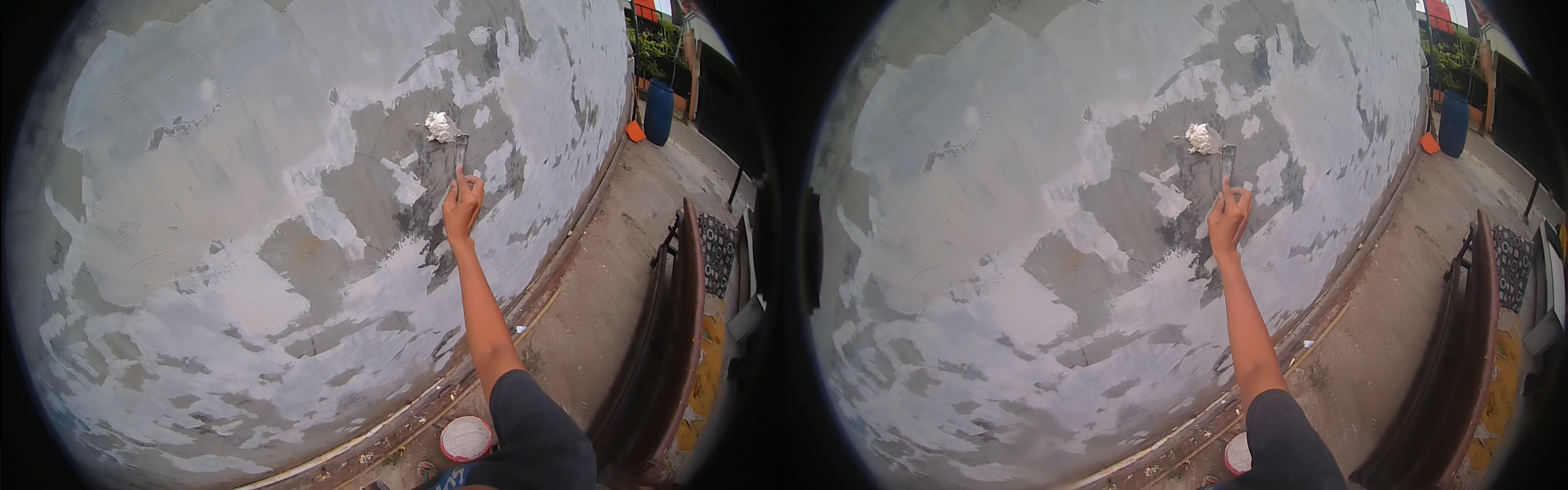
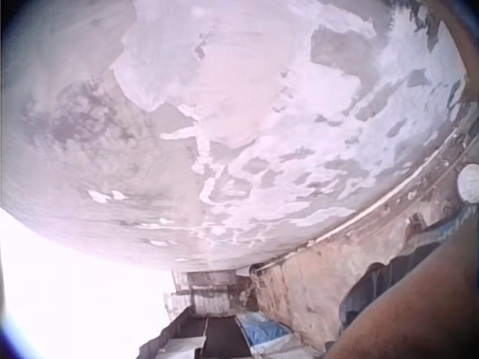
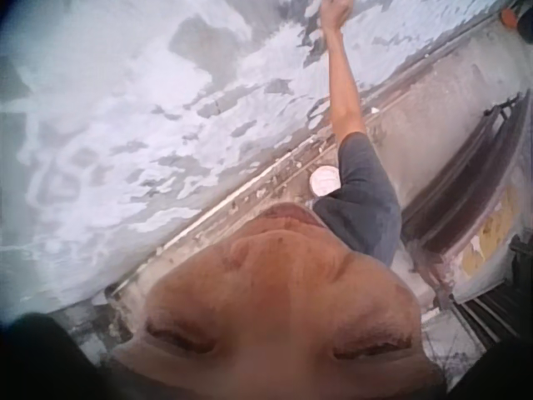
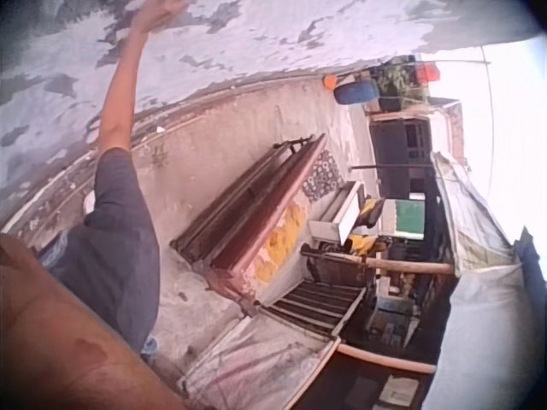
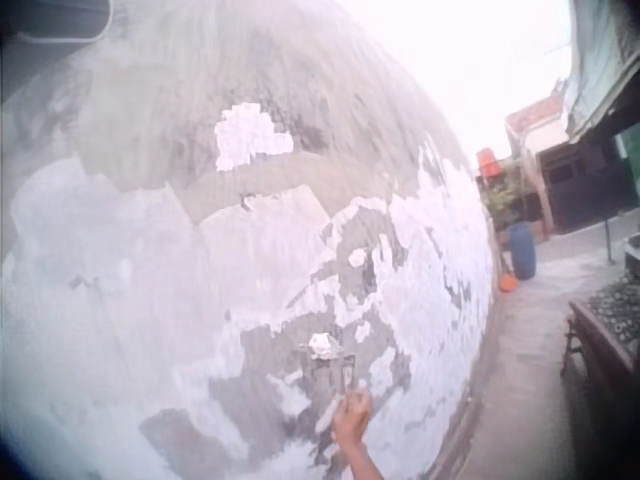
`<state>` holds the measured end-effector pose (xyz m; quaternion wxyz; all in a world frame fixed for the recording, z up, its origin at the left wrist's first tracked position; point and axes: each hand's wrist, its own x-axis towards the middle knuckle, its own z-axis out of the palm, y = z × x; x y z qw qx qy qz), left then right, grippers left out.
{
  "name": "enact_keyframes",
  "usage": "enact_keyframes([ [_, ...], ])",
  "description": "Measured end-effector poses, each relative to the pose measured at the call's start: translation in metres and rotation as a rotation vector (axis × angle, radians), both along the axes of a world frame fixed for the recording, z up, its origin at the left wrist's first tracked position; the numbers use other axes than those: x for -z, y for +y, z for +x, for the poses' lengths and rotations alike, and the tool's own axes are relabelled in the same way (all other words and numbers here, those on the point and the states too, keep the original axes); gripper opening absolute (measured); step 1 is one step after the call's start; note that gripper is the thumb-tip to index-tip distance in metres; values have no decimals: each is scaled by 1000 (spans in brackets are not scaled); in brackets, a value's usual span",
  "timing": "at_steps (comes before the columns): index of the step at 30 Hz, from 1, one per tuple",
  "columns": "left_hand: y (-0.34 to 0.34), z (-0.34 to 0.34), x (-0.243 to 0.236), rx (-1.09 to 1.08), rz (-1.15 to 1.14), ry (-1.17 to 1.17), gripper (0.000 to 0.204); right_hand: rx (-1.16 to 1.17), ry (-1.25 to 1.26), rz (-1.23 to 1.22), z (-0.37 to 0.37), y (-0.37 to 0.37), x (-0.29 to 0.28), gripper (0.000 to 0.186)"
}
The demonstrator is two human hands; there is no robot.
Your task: The person scoops white plaster from a bucket using a small trowel and applies it to a weathered wall with a larger trowel. They repeatedly smooth the plaster over patches of the wall surface.
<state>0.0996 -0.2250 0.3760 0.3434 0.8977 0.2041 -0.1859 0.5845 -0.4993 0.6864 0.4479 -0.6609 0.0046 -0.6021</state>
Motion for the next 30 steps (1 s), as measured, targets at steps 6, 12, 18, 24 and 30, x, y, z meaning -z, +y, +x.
enact_keyframes([
  [6, 20, -26, 2, -3, -2, -3, 28, -673, 38, 655, -28, -15, 4, 41],
  [12, 25, -67, 8, -27, 31, 31, 28, -168, 160, 110, -21, 37, -7, 45],
  [18, 28, -124, 30, -2, 52, 94, 27, -323, 289, -128, -71, 52, 8, 48],
  [24, 0, -79, 31, 47, 46, -16, 28, -1270, 686, 239, -173, -45, 3, 37],
  [30, -103, 52, -104, -252, -930, -180, 48, -1568, 681, 677, -285, -62, 40, 24],
])
